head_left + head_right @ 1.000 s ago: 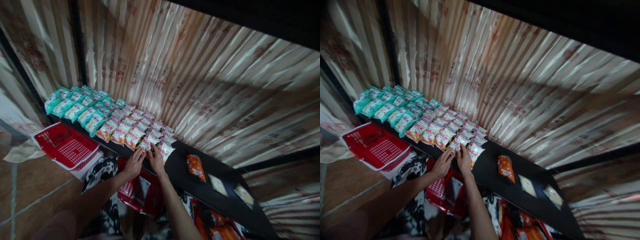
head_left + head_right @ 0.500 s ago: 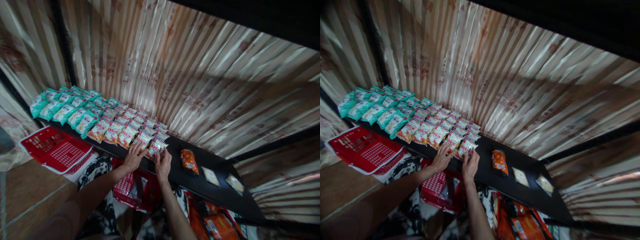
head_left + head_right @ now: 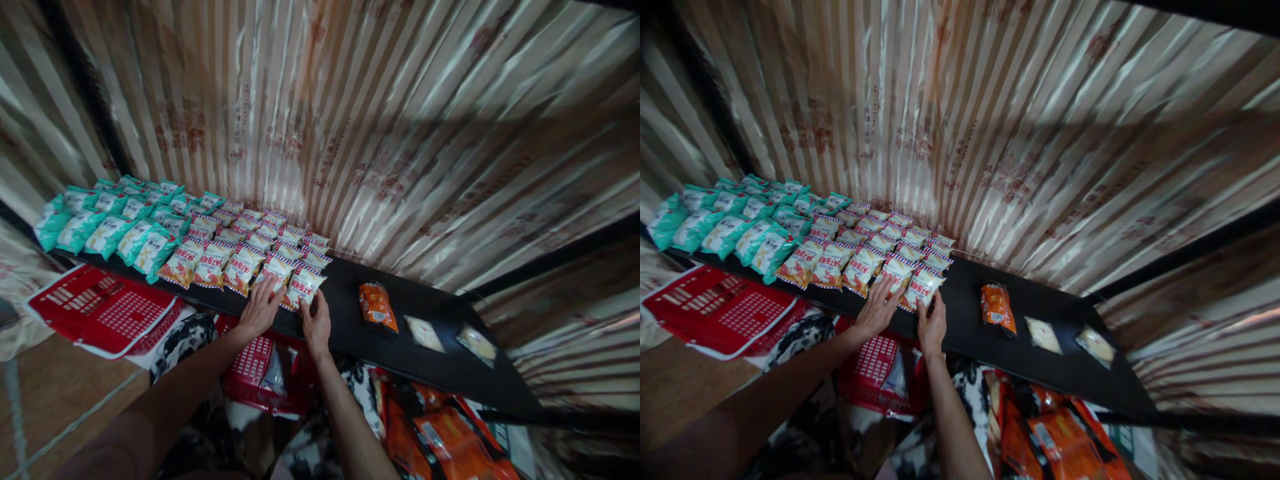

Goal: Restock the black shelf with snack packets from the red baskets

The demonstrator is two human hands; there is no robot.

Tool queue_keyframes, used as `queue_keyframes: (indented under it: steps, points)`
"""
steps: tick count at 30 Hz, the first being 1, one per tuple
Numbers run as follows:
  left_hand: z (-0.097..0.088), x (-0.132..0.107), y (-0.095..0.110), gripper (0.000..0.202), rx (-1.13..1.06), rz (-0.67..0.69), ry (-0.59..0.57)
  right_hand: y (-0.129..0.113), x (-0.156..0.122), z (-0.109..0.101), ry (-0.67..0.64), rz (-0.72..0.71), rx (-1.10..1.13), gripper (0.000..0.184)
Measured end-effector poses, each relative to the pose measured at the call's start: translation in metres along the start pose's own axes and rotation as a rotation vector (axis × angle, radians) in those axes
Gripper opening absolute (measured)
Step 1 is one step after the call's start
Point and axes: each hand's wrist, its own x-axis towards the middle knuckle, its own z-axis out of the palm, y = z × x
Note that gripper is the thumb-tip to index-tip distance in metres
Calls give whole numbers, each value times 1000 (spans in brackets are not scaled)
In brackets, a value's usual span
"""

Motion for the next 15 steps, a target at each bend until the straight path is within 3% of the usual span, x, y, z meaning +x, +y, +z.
queue_keyframes:
  steps: [7, 11, 15]
  points:
    - [-4, 2, 4, 46, 71, 52, 45, 9, -2, -3, 24, 49, 68, 66]
    - [-7, 2, 6, 47, 92, 69, 22, 15, 6, -10, 68, 62, 48, 63]
    - [-9, 2, 8, 48, 105, 162, -11, 18, 21, -14, 32, 102, 94, 64]
